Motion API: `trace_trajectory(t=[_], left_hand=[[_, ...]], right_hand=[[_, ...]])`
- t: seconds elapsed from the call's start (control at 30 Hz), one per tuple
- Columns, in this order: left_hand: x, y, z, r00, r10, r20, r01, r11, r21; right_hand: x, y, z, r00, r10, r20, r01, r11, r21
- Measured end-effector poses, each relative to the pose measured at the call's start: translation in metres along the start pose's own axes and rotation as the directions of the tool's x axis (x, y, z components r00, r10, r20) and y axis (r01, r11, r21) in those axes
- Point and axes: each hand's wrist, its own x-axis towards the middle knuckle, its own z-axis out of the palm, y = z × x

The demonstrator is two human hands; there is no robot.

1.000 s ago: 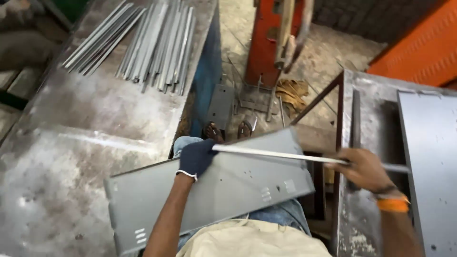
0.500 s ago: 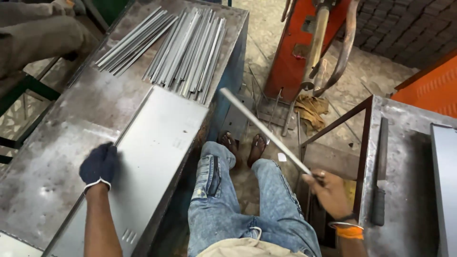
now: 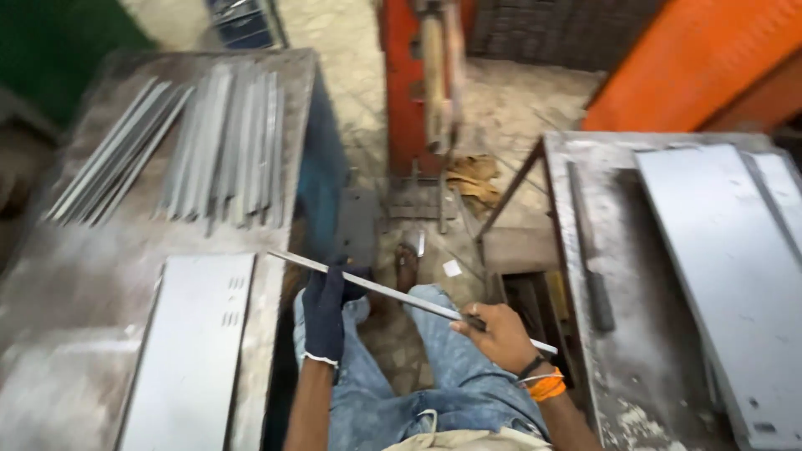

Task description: Using a spot welding machine to attach metal brackets to metal sheets at a workstation.

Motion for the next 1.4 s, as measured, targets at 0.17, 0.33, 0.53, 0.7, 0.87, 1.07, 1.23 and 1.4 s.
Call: trace_trajectory(t=[0.17, 0.33, 0.53, 0.7, 0.87, 1.07, 1.23, 1.4], left_hand=[[0.009, -0.045, 0.069, 0.986, -0.155, 0.055, 0.156, 0.987, -0.025], [-0.008, -0.029, 0.161, 0.840, -0.408, 0.356, 0.428, 0.903, 0.024], [-0.023, -0.043, 0.212, 0.646, -0.409, 0.645, 0.391, 0.903, 0.181], [-0.028, -0.063, 0.236, 0.536, -0.472, 0.700, 0.386, 0.875, 0.294], [-0.030, -0.073, 0.265, 0.485, -0.495, 0.721, 0.382, 0.861, 0.334], [-0.038, -0.078, 0.282, 0.410, -0.477, 0.777, 0.366, 0.867, 0.339], [-0.039, -0.075, 0.291, 0.372, -0.480, 0.794, 0.326, 0.869, 0.372], [-0.053, -0.070, 0.335, 0.382, -0.423, 0.822, 0.370, 0.885, 0.283]], right_hand=[[-0.014, 0.015, -0.020, 0.993, 0.058, -0.107, -0.060, 0.998, -0.011], [-0.044, 0.054, -0.055, 0.943, 0.142, -0.299, -0.165, 0.985, -0.053], [-0.079, 0.131, -0.093, 0.822, 0.299, -0.486, -0.402, 0.907, -0.122], [-0.076, 0.238, -0.148, 0.617, 0.365, -0.698, -0.688, 0.680, -0.253], [-0.071, 0.289, -0.171, 0.522, 0.374, -0.767, -0.754, 0.623, -0.209], [-0.061, 0.311, -0.192, 0.377, 0.563, -0.735, -0.840, 0.542, -0.016], [-0.061, 0.273, -0.224, 0.399, 0.555, -0.730, -0.798, 0.603, 0.022], [-0.059, 0.201, -0.243, 0.625, 0.584, -0.519, -0.653, 0.755, 0.063]])
